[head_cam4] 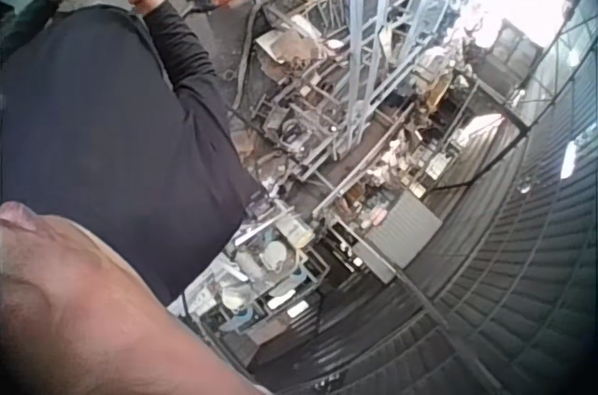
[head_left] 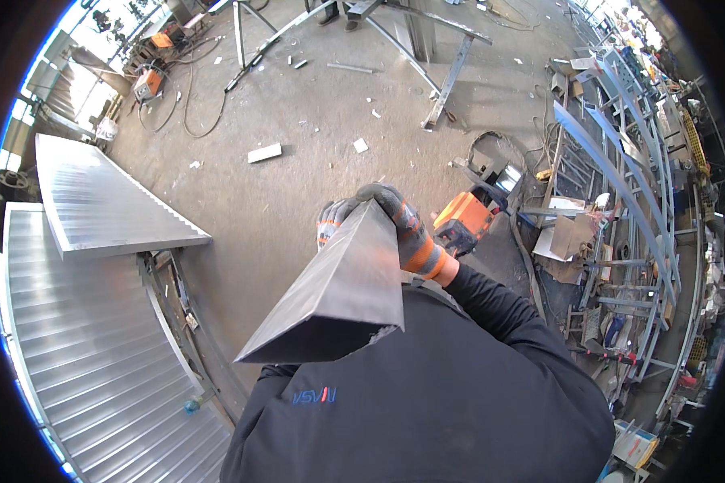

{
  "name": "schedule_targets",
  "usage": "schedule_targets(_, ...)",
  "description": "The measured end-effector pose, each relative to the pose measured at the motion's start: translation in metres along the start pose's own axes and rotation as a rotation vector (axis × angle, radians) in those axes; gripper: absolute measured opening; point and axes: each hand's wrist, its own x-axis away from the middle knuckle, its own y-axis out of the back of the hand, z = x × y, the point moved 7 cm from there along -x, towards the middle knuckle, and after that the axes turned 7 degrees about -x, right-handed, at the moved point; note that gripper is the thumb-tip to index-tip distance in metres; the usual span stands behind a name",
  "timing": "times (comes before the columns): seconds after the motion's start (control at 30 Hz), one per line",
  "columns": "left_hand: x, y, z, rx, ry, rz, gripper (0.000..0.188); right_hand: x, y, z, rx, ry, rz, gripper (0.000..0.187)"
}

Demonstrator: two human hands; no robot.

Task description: The person positions and welds metal frame components using a welding torch, then grinds the welded joints with an angle grinder. The person handles metal bars and a welding torch, performing welds and grinding operations on a metal frame structure.

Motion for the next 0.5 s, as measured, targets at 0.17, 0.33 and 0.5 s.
schedule_targets(0.17,0.007,-0.015,0.03,-0.04,-0.009,0.002,0.061,0.009,-0.011,-0.033,-0.131,-0.266,-0.068,0.089)
schedule_targets(0.33,0.009,-0.022,0.044,-0.042,-0.023,-0.004,0.055,0.02,-0.014,-0.056,-0.351,-0.514,-0.189,0.082)
schedule_targets(0.5,0.013,-0.028,0.053,-0.047,-0.025,0.003,0.049,0.002,-0.014,-0.041,-0.024,-0.209,-0.093,0.077)
